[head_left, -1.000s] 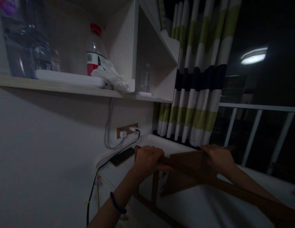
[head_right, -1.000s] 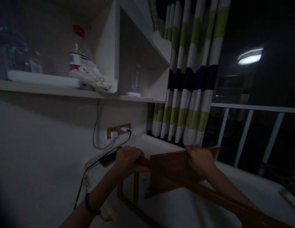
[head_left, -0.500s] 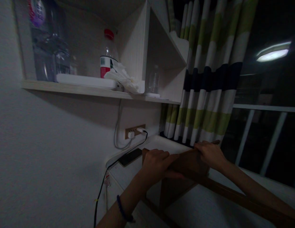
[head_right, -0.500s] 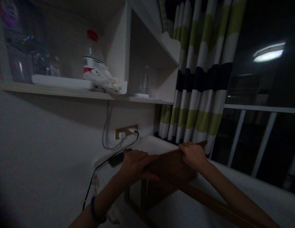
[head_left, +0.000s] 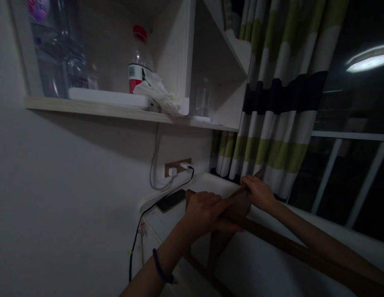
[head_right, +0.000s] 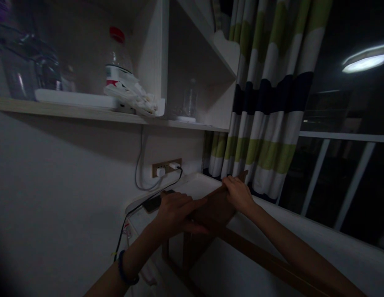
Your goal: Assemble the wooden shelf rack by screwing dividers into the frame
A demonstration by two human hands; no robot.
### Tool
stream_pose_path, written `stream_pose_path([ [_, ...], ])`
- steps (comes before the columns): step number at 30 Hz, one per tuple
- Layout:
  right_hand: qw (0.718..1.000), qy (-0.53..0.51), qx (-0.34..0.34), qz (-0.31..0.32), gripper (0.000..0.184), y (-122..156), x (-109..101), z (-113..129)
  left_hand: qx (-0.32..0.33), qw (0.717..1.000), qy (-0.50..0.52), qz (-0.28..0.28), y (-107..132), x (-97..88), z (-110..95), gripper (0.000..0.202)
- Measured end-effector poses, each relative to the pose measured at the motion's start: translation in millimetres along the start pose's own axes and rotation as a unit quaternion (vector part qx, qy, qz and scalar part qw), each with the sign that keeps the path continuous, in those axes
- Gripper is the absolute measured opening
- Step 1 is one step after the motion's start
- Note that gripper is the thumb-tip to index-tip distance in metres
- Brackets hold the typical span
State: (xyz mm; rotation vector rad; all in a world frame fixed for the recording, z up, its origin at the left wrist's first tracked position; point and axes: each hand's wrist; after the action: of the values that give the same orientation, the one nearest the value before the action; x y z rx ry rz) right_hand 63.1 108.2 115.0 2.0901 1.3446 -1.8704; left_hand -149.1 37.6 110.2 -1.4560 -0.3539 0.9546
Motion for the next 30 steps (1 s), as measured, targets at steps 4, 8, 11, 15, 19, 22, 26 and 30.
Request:
stream_pose_path([
  [4, 1.000, -0.017, 0.002, -0.011, 0.024, 1.0, 3.0, 3.4, 0.008, 1.000, -0.009, 0.002, -1.0, 0.8, 0.1, 0.055],
  [8, 1.000, -0.013, 0.008, -0.012, 0.034, 2.8, 5.8, 3.3, 0.013, 1.000, -0.009, 0.007, -2.0, 1.0, 0.1, 0.049],
  [11, 1.000, -0.004, 0.016, -0.010, 0.044, 4.6, 6.8, 2.3, 0.014, 1.000, -0.013, 0.004, -1.7, 1.3, 0.1, 0.046],
  [15, 1.000, -0.002, 0.025, -0.008, 0.056, 12.7, 7.8, 0.9, 0.015, 1.000, -0.012, 0.002, -1.1, 2.2, 0.6, 0.047],
  [19, 0.999, -0.015, 0.033, -0.010, 0.063, 33.3, 7.9, -3.1, 0.019, 1.000, -0.015, -0.002, -1.1, 2.6, 0.5, 0.047],
  [22, 0.995, -0.067, 0.064, -0.047, 0.058, 58.8, 3.1, -8.6, 0.018, 0.999, -0.018, -0.023, -0.8, 2.9, 0.4, 0.046],
  [26, 0.965, -0.180, 0.151, -0.120, 0.048, 111.0, -11.1, -18.5, 0.018, 1.000, -0.014, -0.020, 0.6, 4.5, 1.5, 0.045],
  [30, 0.912, -0.288, 0.258, -0.140, 0.044, 189.2, -14.0, -32.6, 0.018, 1.000, -0.006, -0.009, 0.8, 5.4, 3.6, 0.043],
])
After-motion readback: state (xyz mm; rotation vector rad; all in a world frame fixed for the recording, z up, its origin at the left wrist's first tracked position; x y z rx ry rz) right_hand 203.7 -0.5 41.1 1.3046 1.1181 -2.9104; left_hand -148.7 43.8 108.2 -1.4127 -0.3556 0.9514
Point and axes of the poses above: each hand's wrist, its own y-axis away from the middle knuckle, its own x-axis out of the palm, z = x × y, and after that the axes turned 13 degrees about -x, right-handed
